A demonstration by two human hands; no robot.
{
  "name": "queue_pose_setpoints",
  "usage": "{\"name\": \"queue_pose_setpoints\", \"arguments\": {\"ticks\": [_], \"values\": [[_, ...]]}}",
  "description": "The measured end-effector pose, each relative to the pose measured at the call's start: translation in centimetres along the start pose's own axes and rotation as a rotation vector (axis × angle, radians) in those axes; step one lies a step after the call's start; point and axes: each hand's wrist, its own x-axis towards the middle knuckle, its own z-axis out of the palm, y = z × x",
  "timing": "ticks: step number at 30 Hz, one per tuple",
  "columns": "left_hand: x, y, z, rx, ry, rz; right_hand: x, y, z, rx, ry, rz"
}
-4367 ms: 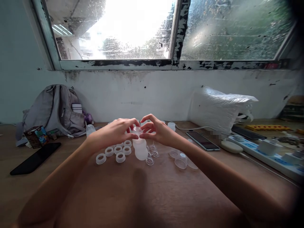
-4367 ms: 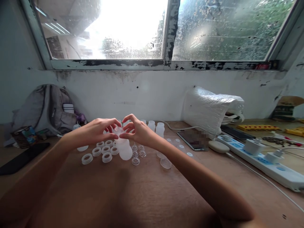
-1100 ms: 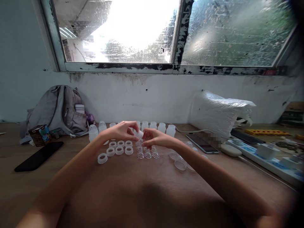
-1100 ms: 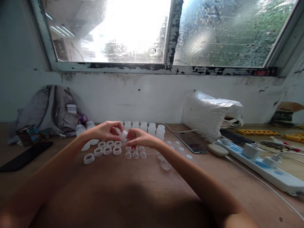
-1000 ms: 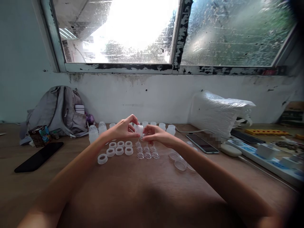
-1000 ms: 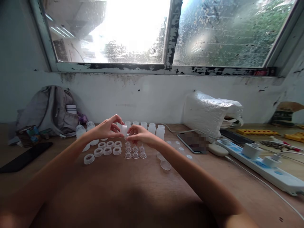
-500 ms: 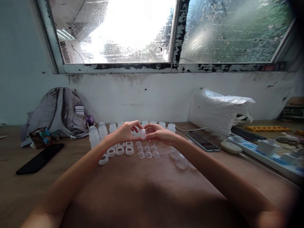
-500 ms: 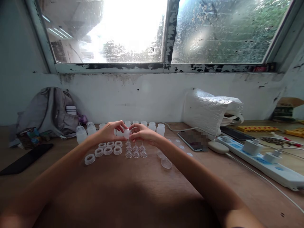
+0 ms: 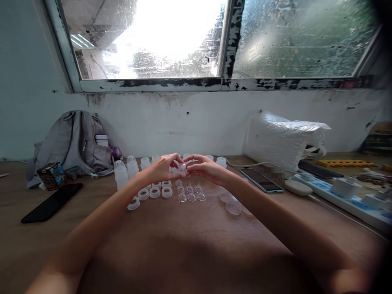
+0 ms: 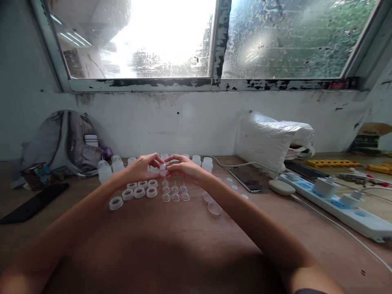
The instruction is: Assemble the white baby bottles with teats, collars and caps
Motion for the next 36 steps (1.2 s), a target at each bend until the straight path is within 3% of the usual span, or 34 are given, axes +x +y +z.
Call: {"name": "queue_pose_setpoints", "arguments": {"ticks": [5, 9, 13, 15, 18, 21, 25, 29, 36], "values": [[0.0, 0.2, 0.1, -0.084, 0.027, -0.011, -0.1, 0.0, 0.0, -0.008, 0.014, -0.054], [0.1, 0.4, 0.6, -0.126, 0.041, 0.017, -0.1, 0.2, 0.4, -0.163, 0.070, -0.150], [0.2, 0.7, 0.8, -0.110, 0.115, 0.092, -0.2, 0.0, 0.5, -0.366, 0.204, -0.244], [0.2, 0.7, 0.7, -0.089, 0.149, 0.141, -0.2, -0.1, 0.4, -0.410, 0.221, -0.195], [0.1, 0.8, 0.6, -0.045, 0.144, 0.186, -0.2, -0.2, 0.3, -0.364, 0.097, -0.061], [0.1, 1.1, 1.0, 0.118, 0.151, 0.206, -0.1, 0.0, 0.5, -0.305, 0.049, -0.044], [-0.1, 1.8, 1.8, 0.478, 0.210, 0.214, -0.1, 0.4, 1.1, -0.323, 0.132, -0.037], [-0.4, 2.4, 2.1, 0.747, 0.240, 0.309, 0.1, 0.9, 1.4, -0.398, 0.188, -0.040], [-0.4, 2.5, 2.2, 0.918, 0.225, 0.394, 0.4, 2.2, 1.3, -0.528, 0.208, -0.061]]}}
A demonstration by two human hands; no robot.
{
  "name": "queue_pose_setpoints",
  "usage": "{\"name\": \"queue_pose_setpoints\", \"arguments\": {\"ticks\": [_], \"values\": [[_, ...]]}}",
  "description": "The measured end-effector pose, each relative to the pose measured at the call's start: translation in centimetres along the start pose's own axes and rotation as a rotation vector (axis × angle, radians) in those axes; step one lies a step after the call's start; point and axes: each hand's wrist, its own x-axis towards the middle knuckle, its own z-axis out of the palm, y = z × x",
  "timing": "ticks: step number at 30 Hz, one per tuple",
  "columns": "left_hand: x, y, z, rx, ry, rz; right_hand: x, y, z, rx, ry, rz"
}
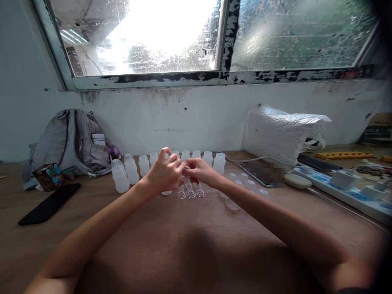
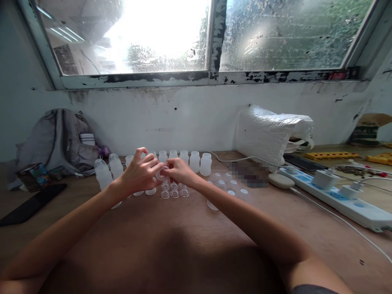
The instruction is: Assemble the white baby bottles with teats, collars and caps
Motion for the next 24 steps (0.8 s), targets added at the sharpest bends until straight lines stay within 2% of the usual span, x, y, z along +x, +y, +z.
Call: {"name": "queue_pose_setpoints", "arguments": {"ticks": [9, 17, 24], "values": [[0.15, 0.52, -0.07, -0.111, -0.087, -0.048, -0.48, -0.33, 0.65, -0.063, 0.083, -0.069], [0.31, 0.56, 0.13, -0.032, -0.107, 0.003, -0.53, -0.03, 0.68, -0.050, 0.073, -0.032], [0.50, 0.54, -0.14, -0.038, -0.128, -0.040, -0.59, -0.47, 0.32, -0.106, 0.138, -0.106]]}}
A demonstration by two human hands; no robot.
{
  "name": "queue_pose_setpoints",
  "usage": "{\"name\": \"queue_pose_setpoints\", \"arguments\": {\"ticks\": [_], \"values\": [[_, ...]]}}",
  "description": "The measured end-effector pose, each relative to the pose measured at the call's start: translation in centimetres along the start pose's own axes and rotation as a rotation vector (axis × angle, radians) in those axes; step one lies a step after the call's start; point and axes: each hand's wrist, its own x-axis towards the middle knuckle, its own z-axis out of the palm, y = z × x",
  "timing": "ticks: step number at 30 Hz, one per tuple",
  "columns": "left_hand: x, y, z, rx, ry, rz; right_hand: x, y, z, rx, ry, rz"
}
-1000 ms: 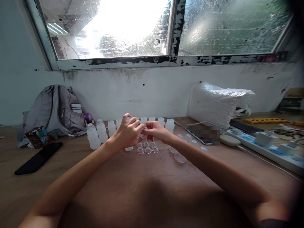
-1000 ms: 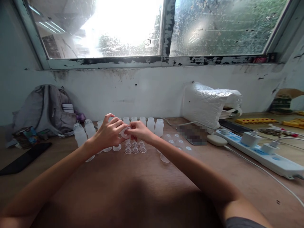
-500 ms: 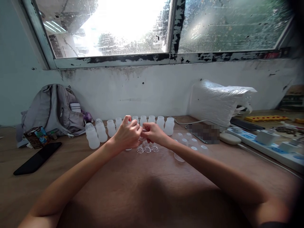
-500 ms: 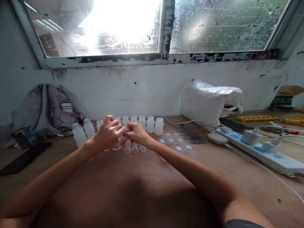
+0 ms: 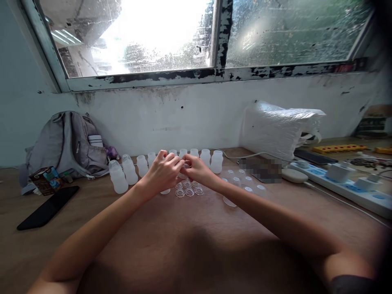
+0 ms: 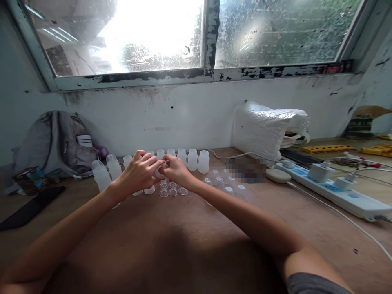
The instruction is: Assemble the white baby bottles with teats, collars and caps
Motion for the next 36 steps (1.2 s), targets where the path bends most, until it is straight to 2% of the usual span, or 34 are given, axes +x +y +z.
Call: {"name": "queue_pose_setpoints", "arguments": {"ticks": [6, 10, 13, 17, 22, 26, 33, 36], "values": [[0.0, 0.5, 0.0, -0.093, -0.023, -0.038, 0.3, -0.1, -0.5, -0.132, 0.015, -0.041], [0.0, 0.7, -0.1, -0.132, -0.046, -0.055, 0.4, 0.1, -0.6, -0.144, 0.012, -0.049], [0.1, 0.5, -0.3, -0.157, -0.098, -0.106, 0.4, -0.3, -0.9, -0.122, -0.039, -0.021], [0.0, -0.4, -0.7, -0.242, -0.112, -0.192, 0.5, -0.9, -2.0, -0.039, -0.133, 0.075], [-0.5, -2.9, -1.2, -0.433, -0.099, -0.305, 0.9, -0.8, -3.5, -0.003, -0.082, 0.039], [-0.9, -4.3, -2.1, -0.590, -0.151, -0.304, 1.0, -0.5, -4.0, 0.047, -0.123, 0.019], [-1.3, -4.7, -3.8, -0.689, -0.318, -0.319, 0.6, -1.1, -3.9, 0.047, -0.219, -0.111], [-1.3, -4.7, -3.7, -0.692, -0.310, -0.295, 0.5, -1.3, -4.0, 0.001, -0.227, -0.121]]}}
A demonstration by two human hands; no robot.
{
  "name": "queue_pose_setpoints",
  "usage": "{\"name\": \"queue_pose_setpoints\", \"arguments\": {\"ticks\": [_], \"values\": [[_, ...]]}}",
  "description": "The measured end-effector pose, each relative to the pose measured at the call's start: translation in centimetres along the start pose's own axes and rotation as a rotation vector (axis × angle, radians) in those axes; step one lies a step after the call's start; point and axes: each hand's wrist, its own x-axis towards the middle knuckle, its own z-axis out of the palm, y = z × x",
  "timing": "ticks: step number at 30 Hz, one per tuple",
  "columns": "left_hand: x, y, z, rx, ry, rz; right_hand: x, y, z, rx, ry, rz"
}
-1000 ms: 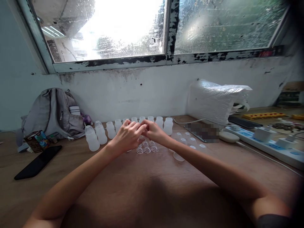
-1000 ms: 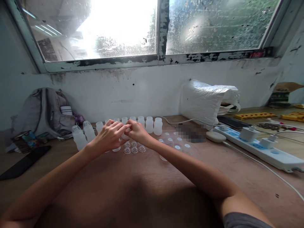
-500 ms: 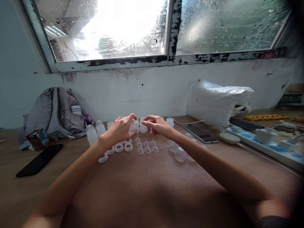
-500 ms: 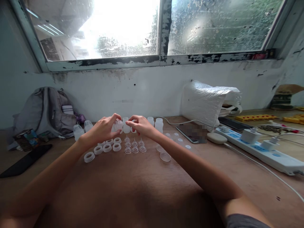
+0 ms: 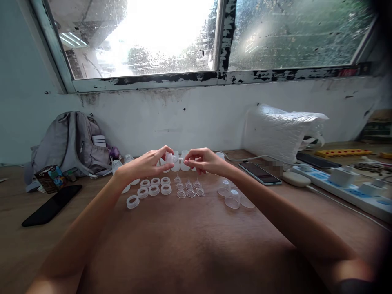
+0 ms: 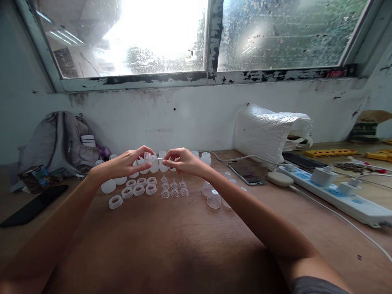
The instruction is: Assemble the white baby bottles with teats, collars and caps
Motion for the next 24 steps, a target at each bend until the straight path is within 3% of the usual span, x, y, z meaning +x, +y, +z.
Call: {"name": "queue_pose_setpoints", "arguments": {"ticks": [7, 13, 16, 19, 21, 24], "values": [[0.4, 0.3, 0.3, 0.038, 0.076, 0.116, -0.3, -1.0, 0.0, -0.058, -0.009, -0.024], [0.4, -0.3, 0.0, 0.069, 0.053, 0.124, -0.7, -1.8, -0.5, -0.162, 0.009, -0.019], [0.6, -2.4, 0.1, 0.215, 0.109, 0.026, -0.7, -0.6, -1.1, -0.210, 0.022, 0.047], [0.7, -5.2, 0.4, 0.549, 0.237, -0.221, -0.6, 0.3, -2.0, -0.363, 0.009, 0.106], [0.8, -6.8, 0.8, 0.702, 0.230, -0.341, -0.4, 0.0, -2.9, -0.477, -0.012, 0.104], [1.0, -8.7, 1.6, 0.754, 0.136, -0.392, -0.1, -1.7, -4.4, -0.571, -0.072, 0.101]]}}
